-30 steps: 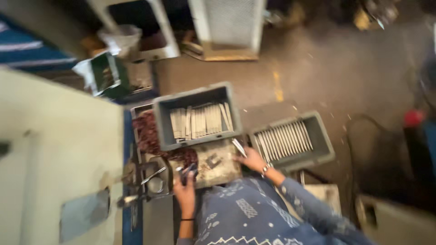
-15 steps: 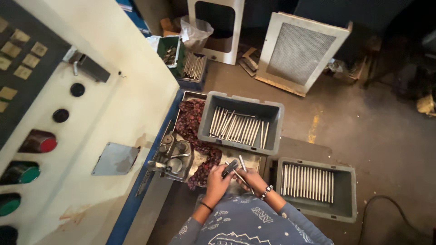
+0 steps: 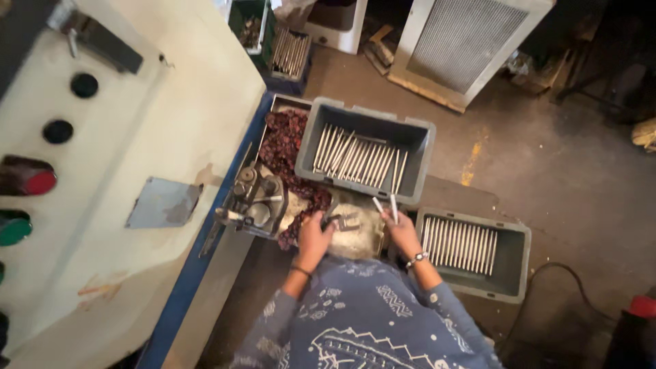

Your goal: The person operates a metal machining machine by inserting cylindrical metal rods into the machine, closing the door, and pressing a green button to start the process. They repeat this cycle multiple times, retrieving processed rods and placing them into bins.

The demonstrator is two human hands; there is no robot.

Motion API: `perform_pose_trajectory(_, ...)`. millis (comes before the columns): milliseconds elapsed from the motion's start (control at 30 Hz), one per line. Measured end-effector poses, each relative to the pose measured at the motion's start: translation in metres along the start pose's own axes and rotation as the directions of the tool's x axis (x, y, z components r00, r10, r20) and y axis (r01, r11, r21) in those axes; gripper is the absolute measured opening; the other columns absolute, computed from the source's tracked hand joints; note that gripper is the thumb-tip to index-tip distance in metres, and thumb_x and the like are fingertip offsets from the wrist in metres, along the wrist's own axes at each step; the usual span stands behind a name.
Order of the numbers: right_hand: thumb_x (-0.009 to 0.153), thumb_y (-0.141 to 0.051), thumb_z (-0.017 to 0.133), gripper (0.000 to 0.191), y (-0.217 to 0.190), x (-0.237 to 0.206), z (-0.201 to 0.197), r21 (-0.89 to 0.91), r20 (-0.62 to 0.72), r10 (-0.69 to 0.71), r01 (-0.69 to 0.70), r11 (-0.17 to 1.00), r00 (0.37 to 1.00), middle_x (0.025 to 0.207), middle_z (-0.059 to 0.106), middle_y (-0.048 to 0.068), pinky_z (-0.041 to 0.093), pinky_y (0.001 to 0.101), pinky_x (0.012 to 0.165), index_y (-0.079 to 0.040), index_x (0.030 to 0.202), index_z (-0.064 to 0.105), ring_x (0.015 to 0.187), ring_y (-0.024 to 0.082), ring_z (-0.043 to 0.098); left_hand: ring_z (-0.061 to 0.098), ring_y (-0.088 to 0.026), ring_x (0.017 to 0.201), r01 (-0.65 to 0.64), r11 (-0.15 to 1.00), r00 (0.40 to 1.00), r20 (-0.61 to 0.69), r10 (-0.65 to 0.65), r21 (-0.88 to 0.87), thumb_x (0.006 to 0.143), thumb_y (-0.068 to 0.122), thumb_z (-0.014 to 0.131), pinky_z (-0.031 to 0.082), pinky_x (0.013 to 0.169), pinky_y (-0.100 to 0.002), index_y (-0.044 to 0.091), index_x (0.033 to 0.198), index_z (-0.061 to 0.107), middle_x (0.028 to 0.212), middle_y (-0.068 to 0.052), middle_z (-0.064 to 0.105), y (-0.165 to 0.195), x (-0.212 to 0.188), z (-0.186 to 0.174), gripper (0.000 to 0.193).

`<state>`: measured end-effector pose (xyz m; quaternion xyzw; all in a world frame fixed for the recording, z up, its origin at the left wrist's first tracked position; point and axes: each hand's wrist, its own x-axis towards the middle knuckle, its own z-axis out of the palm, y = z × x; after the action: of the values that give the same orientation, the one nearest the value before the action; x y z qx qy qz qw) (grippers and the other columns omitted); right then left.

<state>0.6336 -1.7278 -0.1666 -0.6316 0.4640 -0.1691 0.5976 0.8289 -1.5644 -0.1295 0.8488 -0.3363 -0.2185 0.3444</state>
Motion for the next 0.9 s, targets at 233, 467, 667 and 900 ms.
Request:
perform_pose_trajectory(233,0.099,-0.029,0.066,0.023,0.021,-0.026,-0.017,0.105,0.074,0.314,-0.320,0.941,0.947,0.068,0.061,0.002,0.045,0.0282,0.046,-0.009,0.110,0.066,0.051,0.012,0.055,0.059,-0.040,0.114,-0.206,0.936,0.963,-0.109,0.245,0.286,0.081,0.021,0.074,0.052,0.093,-0.048,0.005,0.123,0.061,0.119,-0.019,0.064,-0.042,0.002,0.013,0.047)
perform_pose_trajectory(467,0.103,-0.026,0.064,0.020,0.035,-0.046,-0.023,0.183,0.046,0.301,-0.304,0.935,0.953,0.072,0.062,-0.001,0.047,0.0244,0.050,-0.006,0.109,0.063,0.054,0.009,0.058,0.067,-0.038,0.099,-0.150,0.970,0.981,0.152,0.121,0.192,0.085,0.017,0.073,0.055,0.079,-0.049,0.014,0.108,0.061,0.115,-0.013,0.065,-0.052,-0.020,0.030,0.026)
perform_pose_trajectory(667,0.107,-0.031,0.063,0.028,0.022,-0.050,-0.033,0.079,0.037,0.280,-0.283,0.956,0.959,0.070,0.060,0.000,0.043,0.0251,0.048,-0.004,0.099,0.062,0.051,0.009,0.054,0.069,-0.037,0.094,-0.086,0.974,0.962,0.271,0.026,0.211,0.088,0.019,0.071,0.055,0.078,-0.050,0.015,0.108,0.059,0.108,-0.012,0.069,-0.049,-0.033,0.030,0.024)
perform_pose_trajectory(900,0.107,-0.034,0.059,0.030,0.021,-0.044,-0.029,0.053,0.075,0.322,-0.326,0.944,0.944,0.071,0.064,0.002,0.045,0.0247,0.045,-0.006,0.098,0.061,0.053,0.011,0.062,0.071,-0.036,0.079,-0.450,0.852,0.841,0.448,0.304,0.267,0.070,0.033,0.083,0.055,0.064,-0.048,0.016,0.128,0.057,0.097,-0.015,0.072,-0.029,-0.005,0.039,0.065)
